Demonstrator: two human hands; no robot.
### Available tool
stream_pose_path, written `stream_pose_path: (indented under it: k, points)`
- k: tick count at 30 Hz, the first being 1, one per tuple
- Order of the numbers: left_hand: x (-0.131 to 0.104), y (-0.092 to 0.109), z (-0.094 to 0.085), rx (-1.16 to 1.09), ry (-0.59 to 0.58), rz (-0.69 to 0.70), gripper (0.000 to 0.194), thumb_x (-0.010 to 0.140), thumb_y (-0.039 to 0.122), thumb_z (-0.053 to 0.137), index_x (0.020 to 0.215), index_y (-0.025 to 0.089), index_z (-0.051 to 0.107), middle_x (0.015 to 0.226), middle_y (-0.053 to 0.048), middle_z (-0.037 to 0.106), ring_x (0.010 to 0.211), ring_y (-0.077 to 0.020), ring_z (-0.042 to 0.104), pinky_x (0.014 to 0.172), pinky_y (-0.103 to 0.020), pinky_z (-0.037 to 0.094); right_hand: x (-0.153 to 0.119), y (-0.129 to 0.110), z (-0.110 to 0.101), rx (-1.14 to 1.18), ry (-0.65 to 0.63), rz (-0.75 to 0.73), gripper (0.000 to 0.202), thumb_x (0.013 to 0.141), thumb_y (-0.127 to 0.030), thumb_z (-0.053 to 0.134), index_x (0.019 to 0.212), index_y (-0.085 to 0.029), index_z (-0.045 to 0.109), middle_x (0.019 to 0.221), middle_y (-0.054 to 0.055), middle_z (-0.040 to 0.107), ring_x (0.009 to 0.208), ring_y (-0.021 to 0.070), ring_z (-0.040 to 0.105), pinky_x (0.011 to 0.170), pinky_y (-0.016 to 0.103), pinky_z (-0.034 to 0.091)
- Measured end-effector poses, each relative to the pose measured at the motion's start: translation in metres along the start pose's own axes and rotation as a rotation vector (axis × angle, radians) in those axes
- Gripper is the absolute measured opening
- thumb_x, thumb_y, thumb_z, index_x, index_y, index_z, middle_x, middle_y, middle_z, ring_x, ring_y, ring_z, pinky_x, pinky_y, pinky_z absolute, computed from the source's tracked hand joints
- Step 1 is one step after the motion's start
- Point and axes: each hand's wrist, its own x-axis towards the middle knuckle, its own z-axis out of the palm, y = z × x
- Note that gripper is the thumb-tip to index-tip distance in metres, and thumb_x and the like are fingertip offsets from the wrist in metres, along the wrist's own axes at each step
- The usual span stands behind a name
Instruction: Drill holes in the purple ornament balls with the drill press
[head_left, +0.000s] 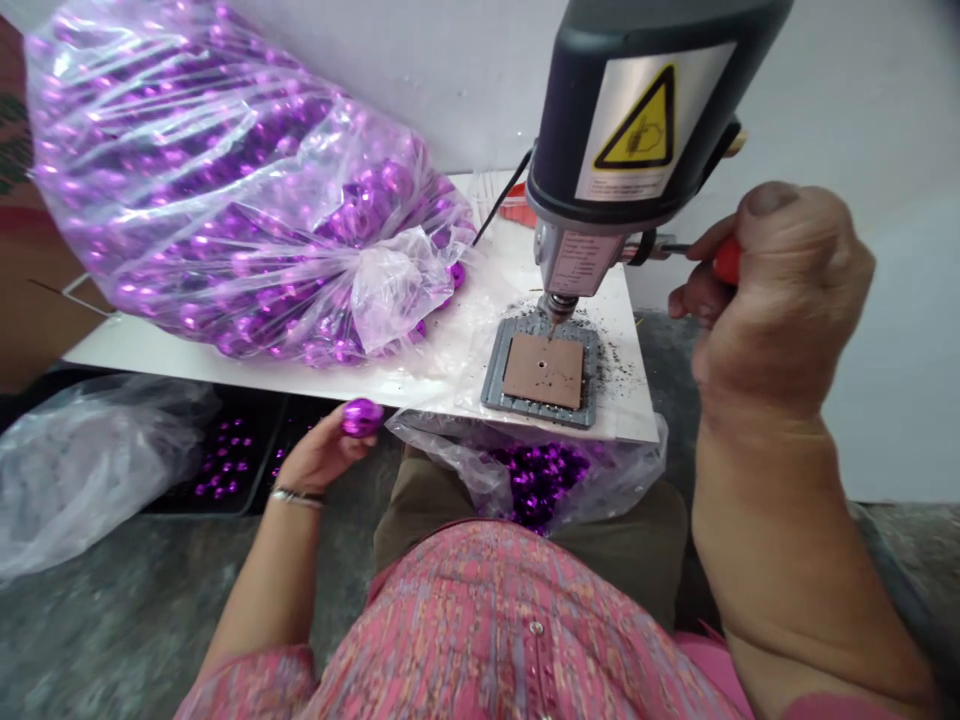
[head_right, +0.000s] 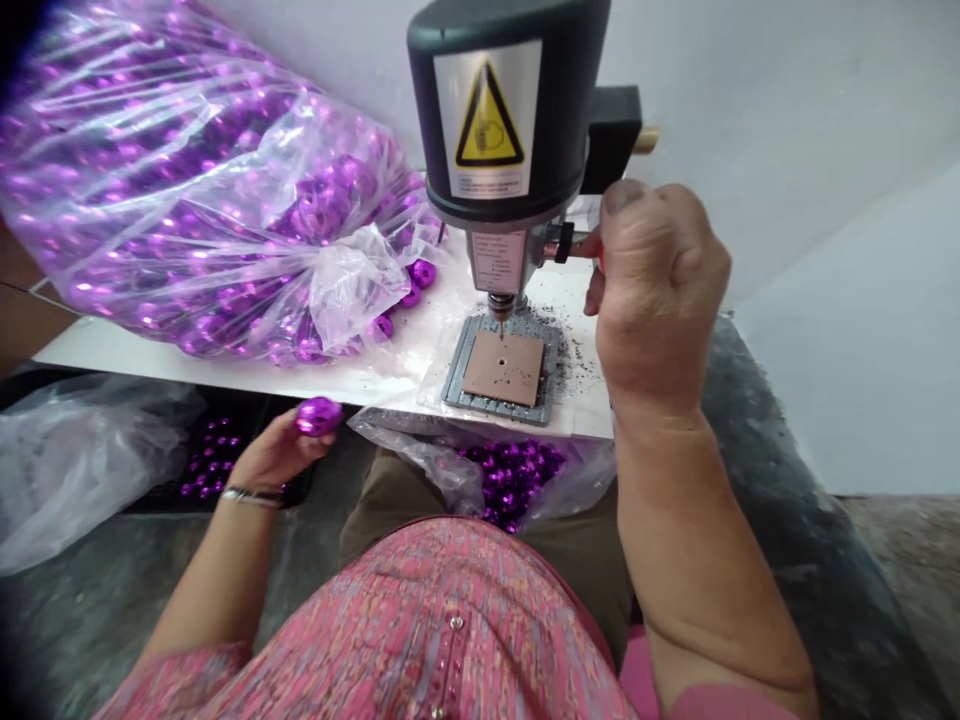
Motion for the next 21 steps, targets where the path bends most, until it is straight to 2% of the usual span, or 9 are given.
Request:
stream_pose_path:
  k: [3,5,6,8,11,13,15,18,21]
  points:
    - [-0.01,0.0,-0.088,0.01,0.507,0.288,0.045,0.079,0.075,0.047,0.098,0.038,0.064,0.091,0.003,0.072,0.092,-0.023,0.067,0.057,-0.034,0.048,-0.001,0.0,0.001,-0.013,0.031,0.001,0.041,0.091,-0.048,0.055,0.071,-0.013,0.05,0.059,-0.005,0.048,0.046,-0.0005,0.041,0.049,0.02,0.035]
    - [-0.01,0.009,-0.112,0.007,0.685,0.369,0.046,0.079,0.074,0.044,0.106,0.042,0.064,0.097,0.004,0.072,0.109,-0.0257,0.067,0.062,-0.036,0.051,-0.002,0.0,0.001,-0.004,0.039,0.005,0.04,0.09,-0.048,0.055,0.071,-0.013,0.051,0.061,-0.005,0.05,0.045,0.0006,0.041,0.046,0.021,0.034]
    - [-0.009,0.014,-0.109,-0.019,0.744,0.377,0.042,0.078,0.069,0.049,0.109,0.044,0.064,0.102,0.007,0.073,0.115,-0.0256,0.066,0.066,-0.036,0.052,-0.003,0.001,0.001,-0.002,0.039,0.011,0.039,0.089,-0.048,0.055,0.072,-0.013,0.052,0.062,-0.004,0.051,0.045,0.001,0.042,0.045,0.021,0.033]
    - [-0.002,0.025,-0.075,-0.045,0.731,0.403,0.039,0.076,0.059,0.062,0.112,0.046,0.065,0.112,0.011,0.073,0.116,-0.0258,0.066,0.071,-0.036,0.054,-0.004,0.002,0.0,-0.01,0.034,0.017,0.038,0.09,-0.048,0.054,0.074,-0.013,0.052,0.065,-0.004,0.054,0.045,0.0011,0.043,0.045,0.021,0.034]
    - [0.015,0.039,0.023,0.207,0.359,0.407,0.05,0.075,0.053,0.072,0.12,0.033,0.069,0.117,-0.001,0.075,0.1,-0.024,0.071,0.077,-0.038,0.057,-0.005,0.006,-0.002,-0.048,0.038,0.003,0.042,0.091,-0.05,0.054,0.073,-0.013,0.053,0.062,-0.004,0.051,0.047,0.0009,0.043,0.048,0.021,0.037]
    - [0.031,0.047,0.09,0.457,0.036,0.389,0.053,0.081,0.05,0.069,0.126,0.023,0.068,0.119,-0.01,0.074,0.095,-0.0234,0.072,0.082,-0.04,0.059,-0.005,0.008,-0.004,-0.066,0.032,-0.004,0.044,0.091,-0.052,0.055,0.072,-0.012,0.054,0.058,-0.005,0.048,0.048,0.0016,0.044,0.05,0.022,0.038]
    - [0.051,0.059,0.138,0.699,-0.073,0.518,0.043,0.09,0.037,0.059,0.128,0.019,0.068,0.125,-0.013,0.073,0.11,-0.0256,0.07,0.098,-0.042,0.056,-0.005,0.008,-0.006,-0.08,0.021,-0.001,0.045,0.091,-0.054,0.055,0.073,-0.012,0.054,0.057,-0.005,0.046,0.05,0.0021,0.044,0.051,0.022,0.039]
    - [0.082,0.083,0.163,1.121,0.101,0.621,0.044,0.089,0.011,0.047,0.127,0.015,0.069,0.141,-0.02,0.063,0.131,-0.0327,0.06,0.11,-0.049,0.048,-0.006,0.006,-0.006,-0.087,0.012,0.018,0.045,0.09,-0.054,0.056,0.073,-0.012,0.054,0.056,-0.005,0.045,0.05,0.0023,0.044,0.051,0.022,0.038]
    - [0.107,0.102,0.147,1.353,0.294,0.461,0.048,0.085,0.007,0.05,0.13,0.011,0.066,0.138,-0.025,0.063,0.132,-0.0414,0.057,0.11,-0.058,0.044,-0.007,0.003,-0.005,-0.067,-0.001,0.048,0.046,0.09,-0.055,0.056,0.071,-0.013,0.053,0.054,-0.005,0.042,0.05,0.0025,0.042,0.05,0.021,0.036]
